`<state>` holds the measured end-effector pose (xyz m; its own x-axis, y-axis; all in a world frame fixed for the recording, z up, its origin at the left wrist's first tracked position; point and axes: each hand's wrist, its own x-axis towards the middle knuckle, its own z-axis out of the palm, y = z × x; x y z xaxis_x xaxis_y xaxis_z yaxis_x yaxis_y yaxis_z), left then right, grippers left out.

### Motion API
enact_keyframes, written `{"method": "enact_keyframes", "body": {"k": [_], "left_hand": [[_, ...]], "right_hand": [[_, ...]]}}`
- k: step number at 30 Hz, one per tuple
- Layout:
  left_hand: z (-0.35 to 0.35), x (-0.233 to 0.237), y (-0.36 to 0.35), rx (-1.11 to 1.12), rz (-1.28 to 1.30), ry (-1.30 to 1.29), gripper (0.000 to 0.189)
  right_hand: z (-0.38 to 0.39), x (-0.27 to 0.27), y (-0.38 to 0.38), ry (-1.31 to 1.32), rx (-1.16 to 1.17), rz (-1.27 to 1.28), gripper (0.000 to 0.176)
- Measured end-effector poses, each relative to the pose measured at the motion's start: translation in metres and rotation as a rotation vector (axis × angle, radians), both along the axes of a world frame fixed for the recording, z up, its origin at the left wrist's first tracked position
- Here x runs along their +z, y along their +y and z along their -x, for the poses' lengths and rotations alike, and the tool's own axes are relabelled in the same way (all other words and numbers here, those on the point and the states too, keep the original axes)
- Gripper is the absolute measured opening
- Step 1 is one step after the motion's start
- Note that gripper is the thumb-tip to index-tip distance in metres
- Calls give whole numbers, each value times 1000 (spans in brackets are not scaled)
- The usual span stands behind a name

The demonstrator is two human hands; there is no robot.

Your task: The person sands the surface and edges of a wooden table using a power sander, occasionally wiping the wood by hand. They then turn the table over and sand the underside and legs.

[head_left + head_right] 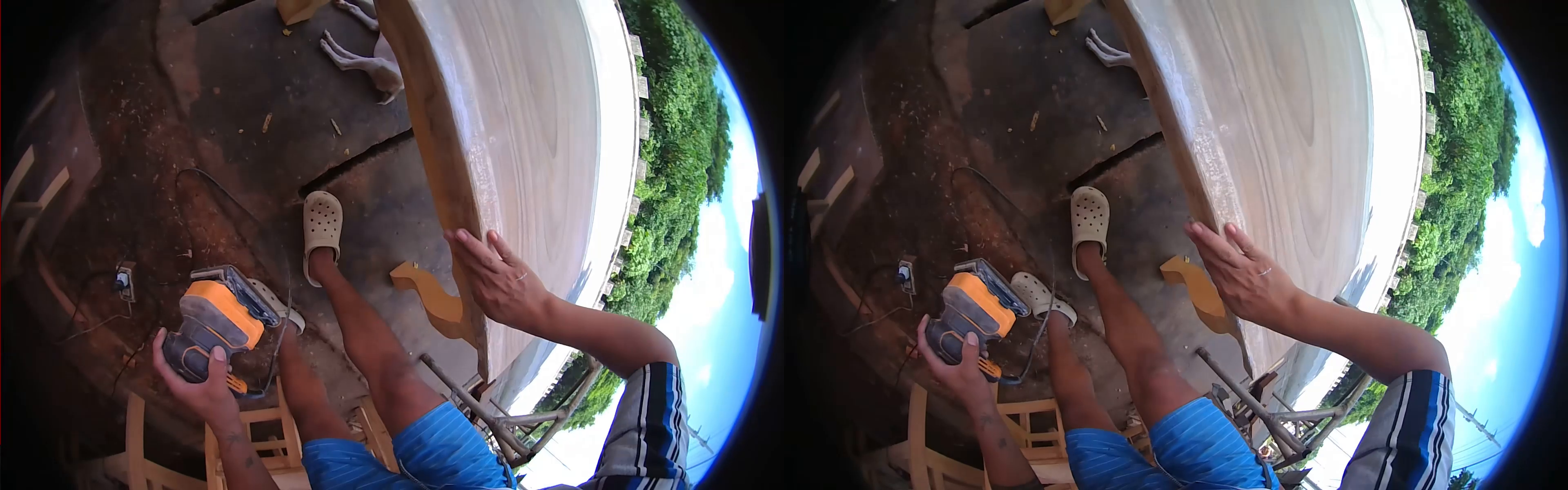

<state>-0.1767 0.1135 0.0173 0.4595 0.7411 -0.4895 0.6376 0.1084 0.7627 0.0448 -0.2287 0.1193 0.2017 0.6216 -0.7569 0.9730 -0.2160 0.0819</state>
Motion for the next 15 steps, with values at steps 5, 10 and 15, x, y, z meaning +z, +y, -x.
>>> {"method": "enact_keyframes", "body": {"k": [5, 10, 15], "left_hand": [[11, -6, 11, -100, -8, 28, 75], [0, 2, 4, -132, 3, 47, 76], [-24, 16, -7, -163, 28, 76, 78]], "right_hand": [[31, 6, -34, 78, -77, -55, 60], [-75, -27, 63, -252, -334, -440, 70], [-69, -28, 76, -277, -297, -413, 61]]}}
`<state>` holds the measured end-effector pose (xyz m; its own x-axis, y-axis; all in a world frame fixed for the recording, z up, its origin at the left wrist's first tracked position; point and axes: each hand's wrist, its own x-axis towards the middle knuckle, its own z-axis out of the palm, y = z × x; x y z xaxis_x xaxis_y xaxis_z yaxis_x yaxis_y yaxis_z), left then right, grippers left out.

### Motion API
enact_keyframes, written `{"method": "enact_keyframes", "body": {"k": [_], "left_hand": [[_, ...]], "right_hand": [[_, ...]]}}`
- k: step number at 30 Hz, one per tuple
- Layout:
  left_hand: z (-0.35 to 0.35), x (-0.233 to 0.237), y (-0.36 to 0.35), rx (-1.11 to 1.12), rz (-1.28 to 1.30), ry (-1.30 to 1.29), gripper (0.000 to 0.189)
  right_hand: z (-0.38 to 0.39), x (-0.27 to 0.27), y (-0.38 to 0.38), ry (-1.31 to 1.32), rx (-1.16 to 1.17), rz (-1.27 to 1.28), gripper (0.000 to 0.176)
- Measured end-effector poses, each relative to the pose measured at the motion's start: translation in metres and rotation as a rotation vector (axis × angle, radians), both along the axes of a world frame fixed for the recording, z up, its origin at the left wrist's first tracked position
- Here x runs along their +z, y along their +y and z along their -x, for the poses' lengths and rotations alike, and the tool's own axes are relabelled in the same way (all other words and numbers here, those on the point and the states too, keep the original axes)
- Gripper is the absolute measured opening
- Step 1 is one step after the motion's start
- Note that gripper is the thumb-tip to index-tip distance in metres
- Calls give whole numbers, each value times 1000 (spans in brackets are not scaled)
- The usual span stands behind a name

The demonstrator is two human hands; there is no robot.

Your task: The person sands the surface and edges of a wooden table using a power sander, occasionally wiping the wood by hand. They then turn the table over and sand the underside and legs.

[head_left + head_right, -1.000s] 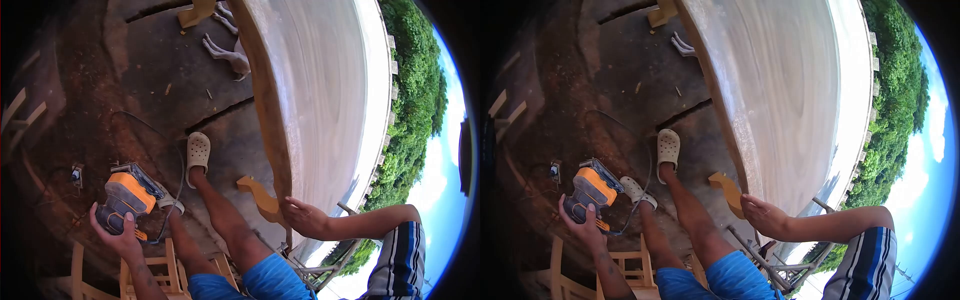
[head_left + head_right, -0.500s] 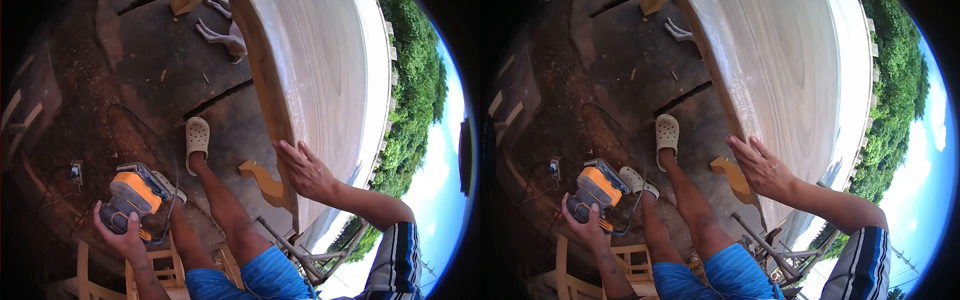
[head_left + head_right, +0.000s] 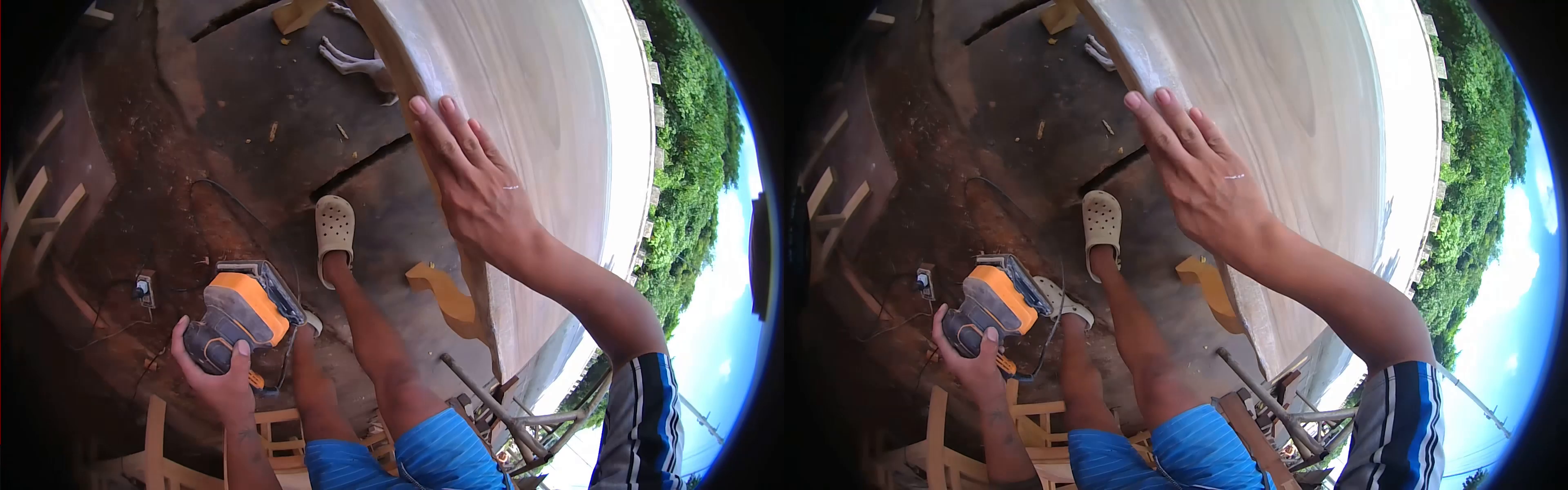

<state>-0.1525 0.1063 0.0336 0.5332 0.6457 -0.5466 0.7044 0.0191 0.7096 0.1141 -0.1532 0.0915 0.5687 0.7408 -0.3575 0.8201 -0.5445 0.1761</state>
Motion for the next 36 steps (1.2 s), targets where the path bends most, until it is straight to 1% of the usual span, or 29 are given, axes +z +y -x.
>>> {"method": "enact_keyframes", "body": {"k": [3, 4, 6, 7, 9, 10, 11, 13, 14, 19, 22, 25, 32, 36], "left_hand": [[-7, -8, -12, -16, 9, -143, 80], [-17, -8, -18, -11, 32, -156, 82], [-35, -11, -30, -163, -85, -276, 81], [-45, -11, -36, -242, -144, -333, 81], [-66, -5, -57, -190, 45, -401, 84], [-76, -6, -64, -288, -40, -465, 85], [-83, -5, -71, -328, -56, -462, 85], [-98, -4, -84, -339, -2, -524, 85], [-103, -4, -88, -346, -1, -550, 86], [-123, -4, -96, -385, 4, -665, 88], [-136, 0, -94, -427, -69, -662, 88], [-152, 2, -89, -397, -136, -697, 87], [-177, 26, -66, -435, -200, -539, 87], [-207, 33, -48, -441, -286, -551, 84]], "right_hand": [[52, 14, -45, 174, 20, 268, 57], [50, 18, -55, 194, 39, 229, 57], [44, 26, -69, 238, 77, 153, 58], [35, 24, -70, 247, -13, 44, 59], [3, 12, -69, 266, -195, -179, 62], [-10, 3, -68, 219, -268, -287, 63], [-17, -4, -70, 197, -269, -366, 62], [-26, -15, -76, 155, -277, -523, 59], [-24, -18, -76, 144, -267, -546, 57], [-28, -19, -83, 187, -257, -612, 56], [-29, -17, -84, 200, -258, -617, 56], [-29, -15, -83, 208, -267, -610, 57], [-28, -12, -82, 212, -289, -611, 56], [-28, -14, -82, 209, -294, -614, 55]]}}
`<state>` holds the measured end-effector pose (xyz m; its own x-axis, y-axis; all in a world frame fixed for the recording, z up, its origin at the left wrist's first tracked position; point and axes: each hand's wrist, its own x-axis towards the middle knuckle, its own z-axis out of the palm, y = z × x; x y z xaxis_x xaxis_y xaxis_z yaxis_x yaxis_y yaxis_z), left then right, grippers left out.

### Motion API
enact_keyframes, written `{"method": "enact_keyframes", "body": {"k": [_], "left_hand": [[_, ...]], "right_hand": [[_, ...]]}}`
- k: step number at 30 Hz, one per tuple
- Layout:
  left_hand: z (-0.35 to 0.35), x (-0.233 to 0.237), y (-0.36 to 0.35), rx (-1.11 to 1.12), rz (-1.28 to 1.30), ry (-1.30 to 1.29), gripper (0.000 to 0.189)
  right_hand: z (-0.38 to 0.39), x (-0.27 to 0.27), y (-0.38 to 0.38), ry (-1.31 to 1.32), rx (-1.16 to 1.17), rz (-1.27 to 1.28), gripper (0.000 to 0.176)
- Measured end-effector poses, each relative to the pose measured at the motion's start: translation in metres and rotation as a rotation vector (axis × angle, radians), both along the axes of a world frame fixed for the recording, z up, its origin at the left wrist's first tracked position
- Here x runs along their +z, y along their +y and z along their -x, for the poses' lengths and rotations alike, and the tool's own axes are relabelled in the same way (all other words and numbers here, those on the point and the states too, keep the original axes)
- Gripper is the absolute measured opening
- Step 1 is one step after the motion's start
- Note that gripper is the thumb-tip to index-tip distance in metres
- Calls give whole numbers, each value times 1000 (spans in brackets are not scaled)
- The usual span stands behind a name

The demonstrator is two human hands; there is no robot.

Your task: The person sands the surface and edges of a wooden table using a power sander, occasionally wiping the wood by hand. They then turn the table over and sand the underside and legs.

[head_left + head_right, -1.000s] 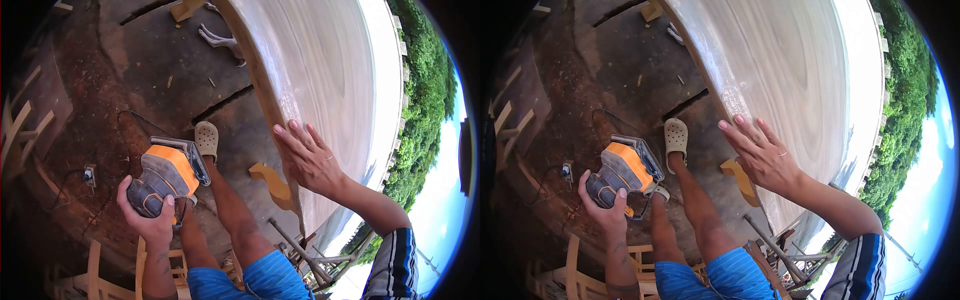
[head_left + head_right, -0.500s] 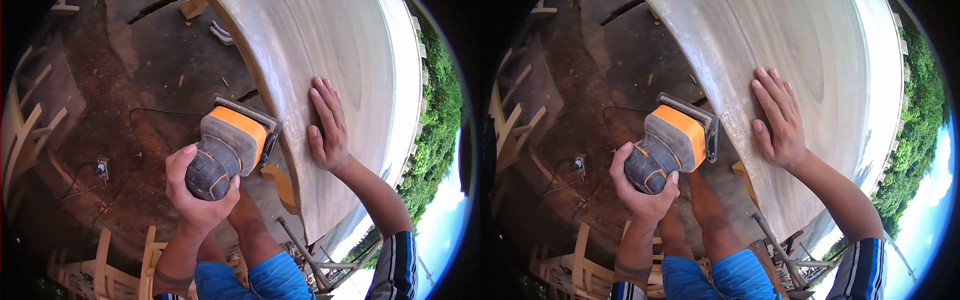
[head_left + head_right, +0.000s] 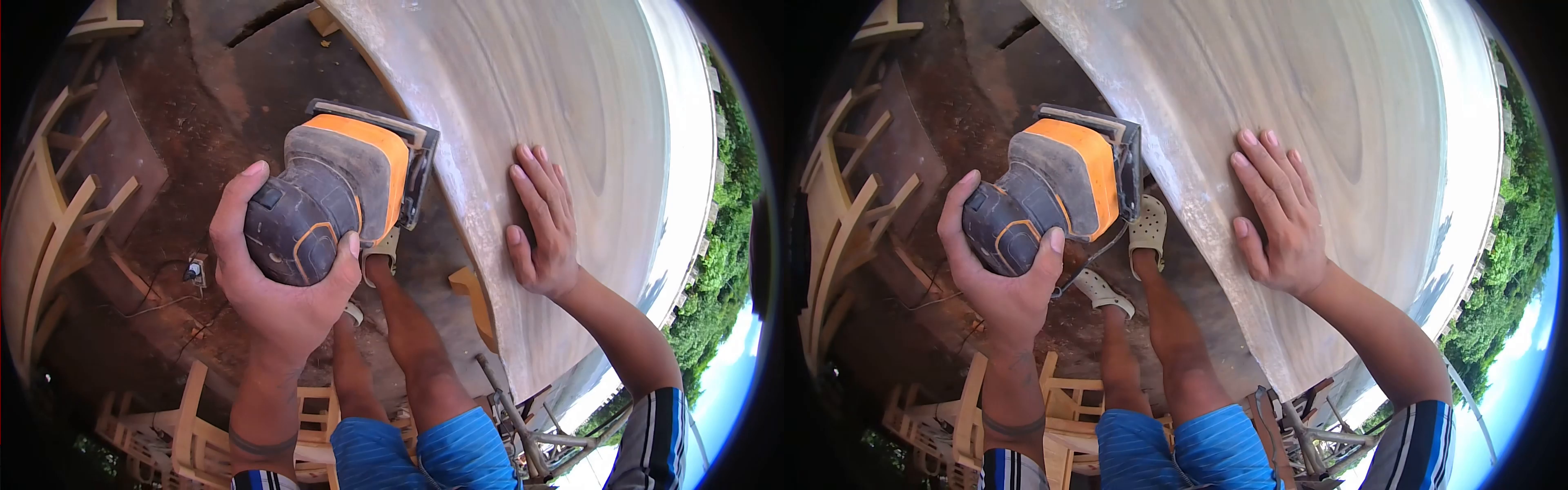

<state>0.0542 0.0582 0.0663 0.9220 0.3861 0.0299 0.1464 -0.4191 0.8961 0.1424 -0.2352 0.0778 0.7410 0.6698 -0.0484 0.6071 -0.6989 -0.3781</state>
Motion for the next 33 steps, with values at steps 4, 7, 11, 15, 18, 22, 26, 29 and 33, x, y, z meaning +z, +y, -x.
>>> {"method": "enact_keyframes", "body": {"k": [4, 7, 11, 15, 18, 22, 26, 29, 33], "left_hand": [[-27, 7, 15, 0, -43, -46, 81], [-32, 10, 19, -9, -28, -24, 80], [-16, 14, 11, -83, -49, -16, 84], [12, 13, -5, -167, -82, -41, 87], [25, 16, -12, -210, -66, -39, 88], [21, 12, -10, -165, -79, -42, 87], [-4, 13, 4, -128, -122, -51, 85], [-18, 13, 11, -127, -122, -79, 84], [-12, 14, 8, -160, -173, -85, 86]], "right_hand": [[0, 0, 0, 3, -6, 8, 55], [0, 1, 1, 7, -4, 12, 54], [0, 3, 1, 11, -11, 5, 55], [0, 3, 2, 15, -23, 6, 54], [-1, 3, 3, 7, -21, 5, 54], [1, 1, 2, 0, -24, -1, 53], [1, 1, 1, -6, -24, -2, 53], [0, 2, 3, 1, -27, -2, 54], [1, 2, 2, 2, -30, -9, 54]]}}
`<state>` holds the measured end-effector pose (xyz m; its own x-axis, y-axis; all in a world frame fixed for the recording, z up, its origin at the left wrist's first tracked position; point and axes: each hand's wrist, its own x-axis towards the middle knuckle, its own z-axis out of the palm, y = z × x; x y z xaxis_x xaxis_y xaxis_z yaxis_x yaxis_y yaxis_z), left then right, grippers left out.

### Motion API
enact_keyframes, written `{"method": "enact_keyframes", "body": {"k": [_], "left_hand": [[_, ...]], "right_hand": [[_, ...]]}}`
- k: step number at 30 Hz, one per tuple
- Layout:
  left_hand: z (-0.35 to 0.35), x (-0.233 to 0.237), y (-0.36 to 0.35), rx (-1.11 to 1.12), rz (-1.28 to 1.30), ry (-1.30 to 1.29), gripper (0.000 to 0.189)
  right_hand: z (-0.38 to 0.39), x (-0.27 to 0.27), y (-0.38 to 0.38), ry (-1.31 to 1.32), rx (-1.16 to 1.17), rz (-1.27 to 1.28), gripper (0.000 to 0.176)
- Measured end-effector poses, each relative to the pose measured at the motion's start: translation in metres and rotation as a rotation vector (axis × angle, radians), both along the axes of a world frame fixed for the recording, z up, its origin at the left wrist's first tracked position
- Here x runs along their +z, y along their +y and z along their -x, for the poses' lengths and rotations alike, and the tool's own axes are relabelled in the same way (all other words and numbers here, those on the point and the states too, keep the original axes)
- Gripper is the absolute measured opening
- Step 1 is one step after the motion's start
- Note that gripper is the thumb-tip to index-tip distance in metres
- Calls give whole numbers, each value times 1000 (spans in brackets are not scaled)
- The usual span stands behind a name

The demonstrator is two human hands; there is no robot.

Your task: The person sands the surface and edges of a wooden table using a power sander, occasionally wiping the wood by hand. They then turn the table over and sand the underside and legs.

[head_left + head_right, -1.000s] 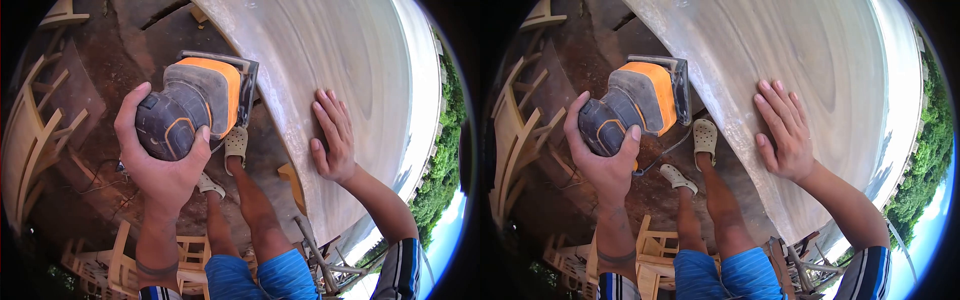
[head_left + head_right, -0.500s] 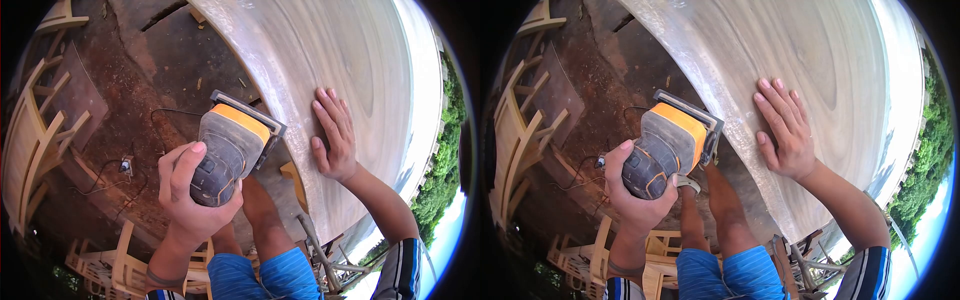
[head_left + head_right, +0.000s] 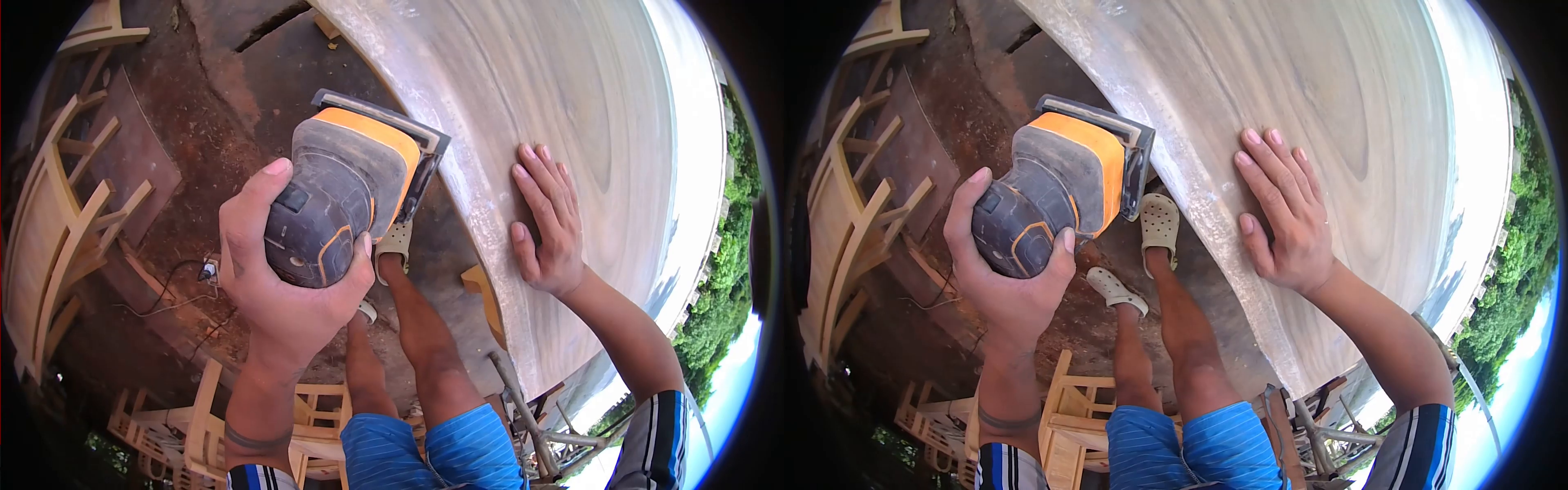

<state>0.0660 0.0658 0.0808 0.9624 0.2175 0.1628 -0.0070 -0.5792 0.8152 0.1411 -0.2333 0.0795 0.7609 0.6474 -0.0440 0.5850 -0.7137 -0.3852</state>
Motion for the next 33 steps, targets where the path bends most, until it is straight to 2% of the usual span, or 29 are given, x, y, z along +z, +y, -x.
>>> {"method": "enact_keyframes", "body": {"k": [8, 13, 16, 20, 28, 33], "left_hand": [[22, -3, -15, -91, 48, -64, 88], [-13, 5, 1, 23, -123, -104, 86], [-28, 3, 9, 142, -47, -46, 84], [-26, 2, 11, 119, -47, -25, 84], [43, -11, -29, -74, 71, -58, 90], [97, -12, -60, -149, 171, 27, 92]], "right_hand": [[0, 2, 1, 19, 0, 10, 56], [-1, 3, 1, 15, 1, 3, 56], [0, 2, 1, 16, -3, -4, 55], [0, 2, 1, 16, -9, -15, 54], [-2, 2, 0, 16, 6, -26, 52], [-17, 3, 21, 33, -1, -72, 52]]}}
